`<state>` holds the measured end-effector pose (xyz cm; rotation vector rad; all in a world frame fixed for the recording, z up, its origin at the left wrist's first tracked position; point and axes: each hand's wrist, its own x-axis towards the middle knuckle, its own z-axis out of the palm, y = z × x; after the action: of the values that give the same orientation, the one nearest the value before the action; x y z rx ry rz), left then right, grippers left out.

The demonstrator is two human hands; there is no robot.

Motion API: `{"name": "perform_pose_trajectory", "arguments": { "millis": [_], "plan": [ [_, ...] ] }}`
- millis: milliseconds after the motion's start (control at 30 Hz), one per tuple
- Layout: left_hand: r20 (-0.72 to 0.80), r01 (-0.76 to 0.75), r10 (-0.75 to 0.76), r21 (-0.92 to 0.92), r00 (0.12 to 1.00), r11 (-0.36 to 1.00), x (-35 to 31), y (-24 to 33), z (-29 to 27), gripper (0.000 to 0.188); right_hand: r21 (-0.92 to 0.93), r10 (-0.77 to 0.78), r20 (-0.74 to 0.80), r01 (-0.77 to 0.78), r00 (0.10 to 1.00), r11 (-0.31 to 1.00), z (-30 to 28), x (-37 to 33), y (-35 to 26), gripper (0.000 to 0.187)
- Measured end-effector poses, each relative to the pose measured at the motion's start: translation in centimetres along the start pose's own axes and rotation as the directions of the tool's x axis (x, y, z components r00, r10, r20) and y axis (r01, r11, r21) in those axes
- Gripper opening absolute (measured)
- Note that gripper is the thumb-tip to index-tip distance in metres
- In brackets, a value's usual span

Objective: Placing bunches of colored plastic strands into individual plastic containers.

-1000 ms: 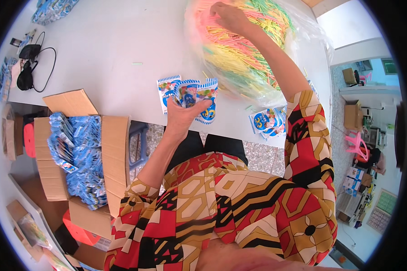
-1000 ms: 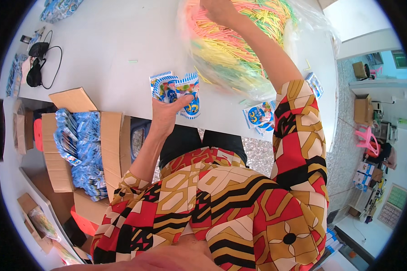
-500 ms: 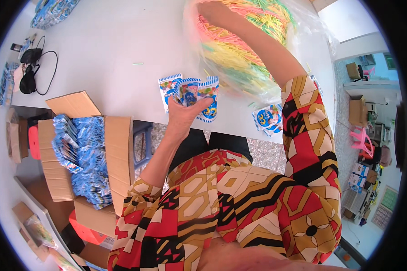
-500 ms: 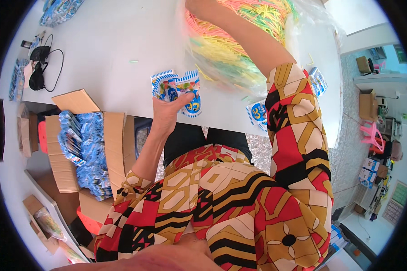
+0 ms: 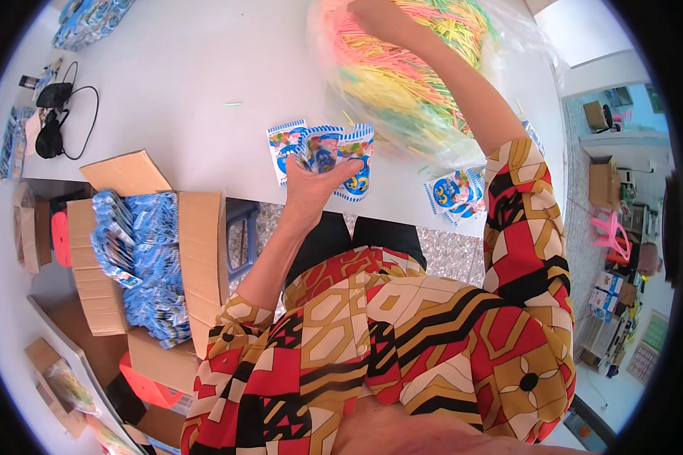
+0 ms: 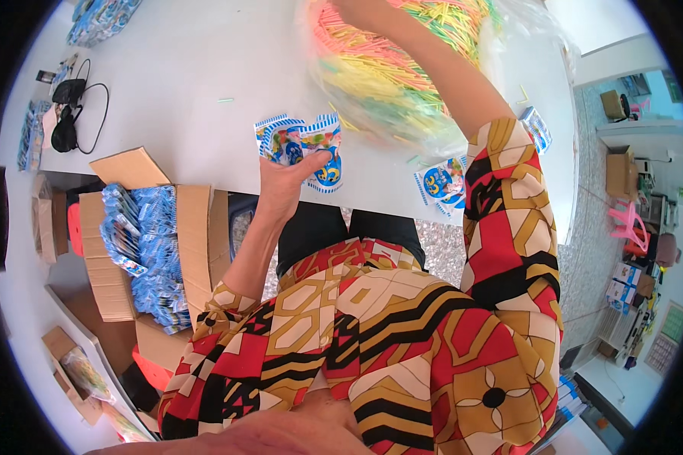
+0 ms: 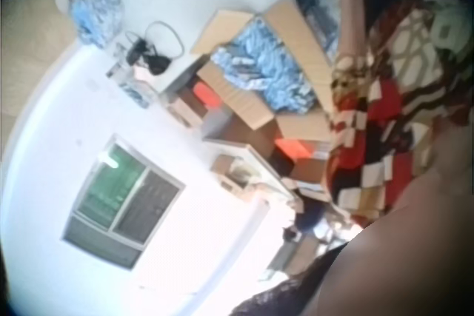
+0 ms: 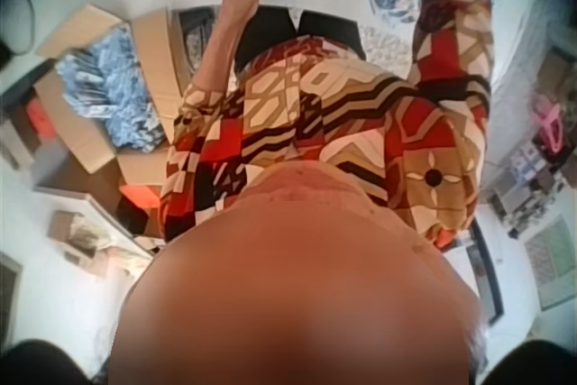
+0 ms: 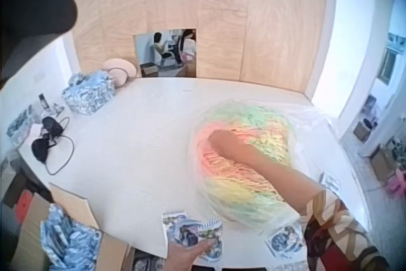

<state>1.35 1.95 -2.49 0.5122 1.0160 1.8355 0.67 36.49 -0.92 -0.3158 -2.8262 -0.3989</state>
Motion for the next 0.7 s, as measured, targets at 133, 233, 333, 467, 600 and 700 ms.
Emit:
{"name": "perform_pose_trajectory", "arguments": {
  "millis": [133, 233, 333, 467, 600, 700],
  "plan": [
    [-0.081, -0.017, 0.02, 0.041, 0.996, 0.999, -0.8, 0.5, -2.2, 0.033, 0.524, 0.195, 0.001, -0.166, 0.981, 0.835, -4.7, 0.3, -3.7, 0.012],
    [-0.025, -0.028, 0.03, 0.053, 0.999, 0.998, -0.4, 0.7, -1.1, 0.032, 0.748, 0.354, 0.2, -0.376, 0.914, 0.547, -6.7, -4.0, -1.1, 0.018],
    [0.041, -0.032, 0.03, 0.046, 0.999, 0.998, 0.2, 0.6, 0.2, 0.031, 0.925, 0.311, 0.17, -0.26, 0.935, 0.277, -4.2, -8.1, 1.2, 0.016],
    [0.011, -0.06, 0.06, 0.101, 0.998, 0.993, 0.5, 1.0, 0.2, 0.031, 0.51, 0.289, 0.031, -0.264, 0.957, 0.819, -2.7, -9.5, 0.5, 0.008],
    [0.007, -0.107, 0.107, 0.116, 0.994, 0.987, 0.6, 1.1, -0.4, 0.03, 0.925, 0.364, 0.087, -0.211, 0.927, 0.316, -11.1, -9.6, -5.2, 0.005],
    [0.028, -0.132, 0.129, 0.122, 0.991, 0.984, 0.8, 0.7, -0.2, 0.03, 0.98, 0.156, -0.175, 0.187, 0.972, -0.065, -11.4, -9.6, -8.0, 0.005]
  ]
}}
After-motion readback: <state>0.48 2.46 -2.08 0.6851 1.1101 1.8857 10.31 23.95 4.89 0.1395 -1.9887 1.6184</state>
